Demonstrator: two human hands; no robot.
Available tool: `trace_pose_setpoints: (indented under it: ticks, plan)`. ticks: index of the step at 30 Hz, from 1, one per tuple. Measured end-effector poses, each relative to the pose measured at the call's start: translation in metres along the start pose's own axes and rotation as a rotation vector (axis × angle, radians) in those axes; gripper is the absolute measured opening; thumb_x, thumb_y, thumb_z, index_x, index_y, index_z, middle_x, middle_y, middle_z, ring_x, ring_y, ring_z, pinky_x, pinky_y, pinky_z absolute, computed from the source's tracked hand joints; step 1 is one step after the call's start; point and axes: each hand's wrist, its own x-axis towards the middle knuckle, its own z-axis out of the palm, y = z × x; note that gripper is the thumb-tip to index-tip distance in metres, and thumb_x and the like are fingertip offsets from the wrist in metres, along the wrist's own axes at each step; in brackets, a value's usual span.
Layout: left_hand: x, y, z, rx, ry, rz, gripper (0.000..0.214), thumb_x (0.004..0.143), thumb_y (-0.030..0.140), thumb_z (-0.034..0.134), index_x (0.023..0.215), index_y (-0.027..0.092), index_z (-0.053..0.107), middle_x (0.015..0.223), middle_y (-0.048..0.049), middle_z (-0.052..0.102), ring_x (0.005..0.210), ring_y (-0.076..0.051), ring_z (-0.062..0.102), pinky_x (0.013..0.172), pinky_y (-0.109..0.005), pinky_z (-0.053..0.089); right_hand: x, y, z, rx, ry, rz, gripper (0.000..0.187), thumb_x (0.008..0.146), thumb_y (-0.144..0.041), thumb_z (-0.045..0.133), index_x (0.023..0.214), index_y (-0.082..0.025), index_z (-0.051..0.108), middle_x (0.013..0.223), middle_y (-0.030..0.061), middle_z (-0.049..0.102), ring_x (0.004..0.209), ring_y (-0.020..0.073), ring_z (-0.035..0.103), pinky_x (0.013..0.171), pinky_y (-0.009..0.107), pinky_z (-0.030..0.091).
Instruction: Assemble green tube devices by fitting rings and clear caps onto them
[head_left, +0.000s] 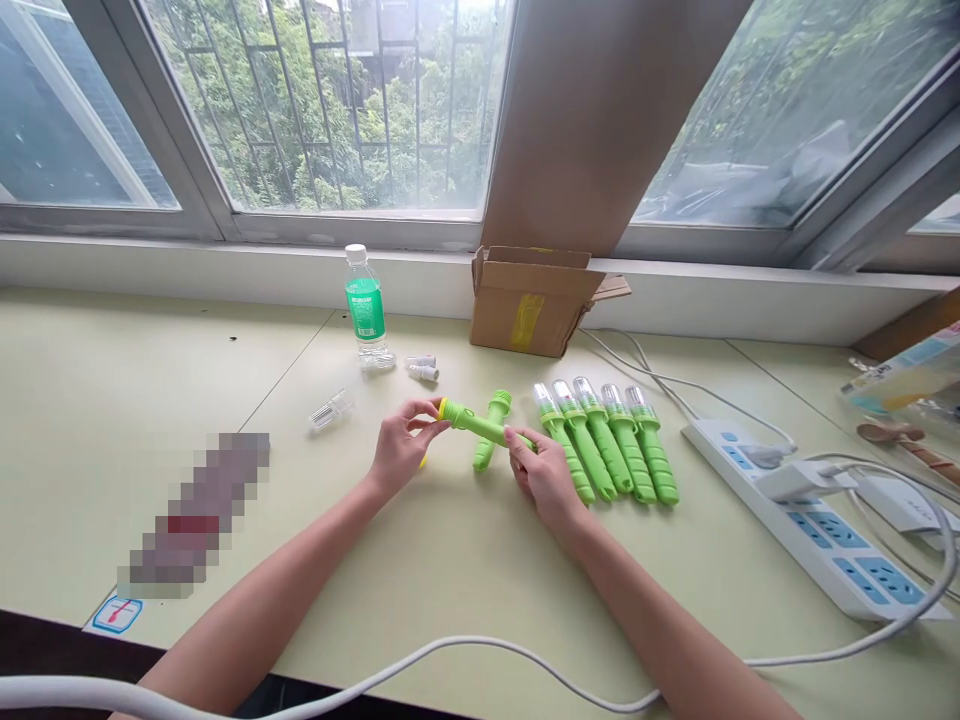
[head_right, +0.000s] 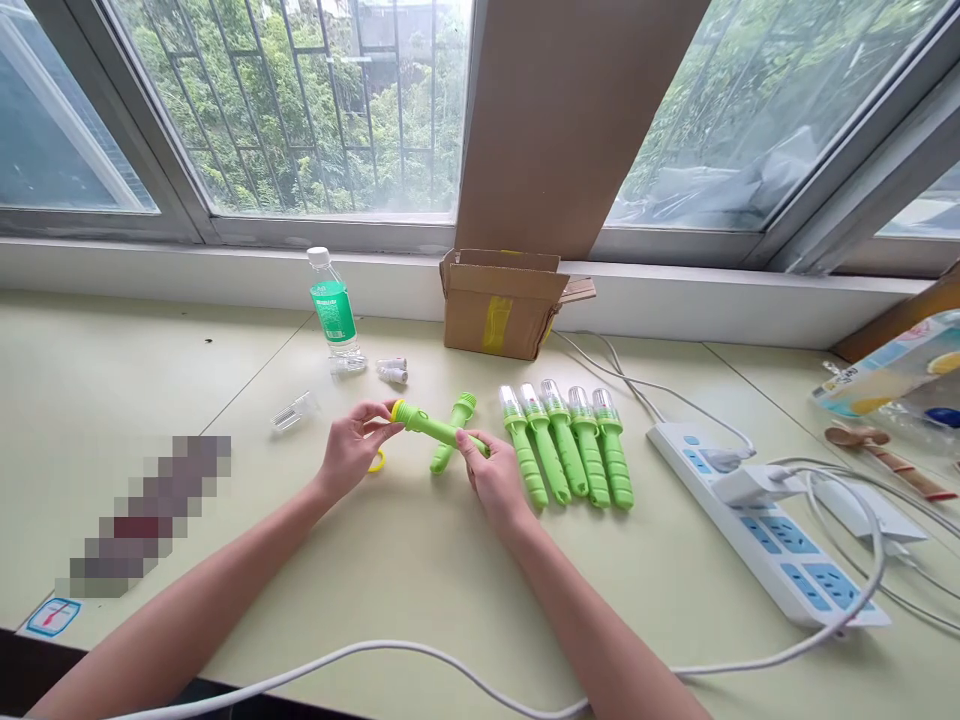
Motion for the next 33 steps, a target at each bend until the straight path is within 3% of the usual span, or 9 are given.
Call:
trace_pose_setpoints:
  ticks: [9,19,21,25,29,33]
  plan:
    - [0.000,0.005,-0.001,0.033,-0.059,0.006,0.020,0.075,0.028,0.067,0.084,0.018,0.052,0.113,-0.0089,0.065,0.098,-0.022,0.065,0.083,-0.040,0.053,0.002,-0.002,-0.004,0.185,-0.044,0.093,0.040,0.078,-0.048,0.064,0.060,-0.018,0.043,0.045,-0.0082,0.031,0.035,0.0030,0.017,0.036,0.022,0.006]
    - [-0.005,0.008,0.003,0.097,0.011,0.070,0.015,0.078,0.029,0.065,0.083,0.020,0.055,0.111,-0.0066,0.066,0.098,-0.021,0.065,0.082,-0.038,0.053,0.001,-0.004,-0.005,0.148,-0.098,0.098,0.045,0.079,-0.051,0.060,0.056,-0.019,0.037,0.041,-0.0081,0.031,0.034,0.0039,0.019,0.036,0.022,0.009]
    - [-0.005,0.009,0.003,0.078,0.012,0.062,0.016,0.078,0.030,0.065,0.085,0.020,0.054,0.112,-0.0070,0.066,0.099,-0.021,0.065,0.081,-0.038,0.054,0.001,-0.004,-0.004,0.122,-0.088,0.083,0.040,0.079,-0.052,0.060,0.062,-0.019,0.044,0.041,-0.0083,0.032,0.035,0.0048,0.020,0.036,0.021,0.011]
    - [-0.005,0.011,0.003,0.048,0.037,0.052,0.018,0.078,0.031,0.065,0.085,0.020,0.052,0.112,-0.0077,0.065,0.101,-0.022,0.064,0.080,-0.037,0.054,-0.003,-0.007,0.000,0.005,-0.059,0.035,0.037,0.075,-0.051,0.065,0.092,-0.019,0.057,0.047,-0.0076,0.040,0.038,0.0073,0.028,0.038,0.021,0.020]
    - [-0.004,0.013,0.001,0.044,0.046,0.053,0.018,0.078,0.030,0.065,0.087,0.019,0.053,0.110,-0.0080,0.066,0.100,-0.021,0.064,0.081,-0.037,0.054,-0.009,-0.012,0.004,-0.209,-0.111,-0.070,0.033,0.076,-0.049,0.064,0.084,-0.017,0.062,0.056,-0.0024,0.051,0.047,0.0099,0.039,0.044,0.023,0.028]
    - [-0.003,0.012,-0.001,0.056,0.021,0.045,0.017,0.078,0.030,0.065,0.082,0.019,0.053,0.108,-0.0077,0.067,0.096,-0.020,0.065,0.082,-0.038,0.054,-0.013,-0.015,0.007,-0.320,-0.080,-0.175,0.032,0.081,-0.048,0.057,0.085,-0.017,0.064,0.061,-0.0014,0.051,0.052,0.0110,0.040,0.048,0.024,0.028]
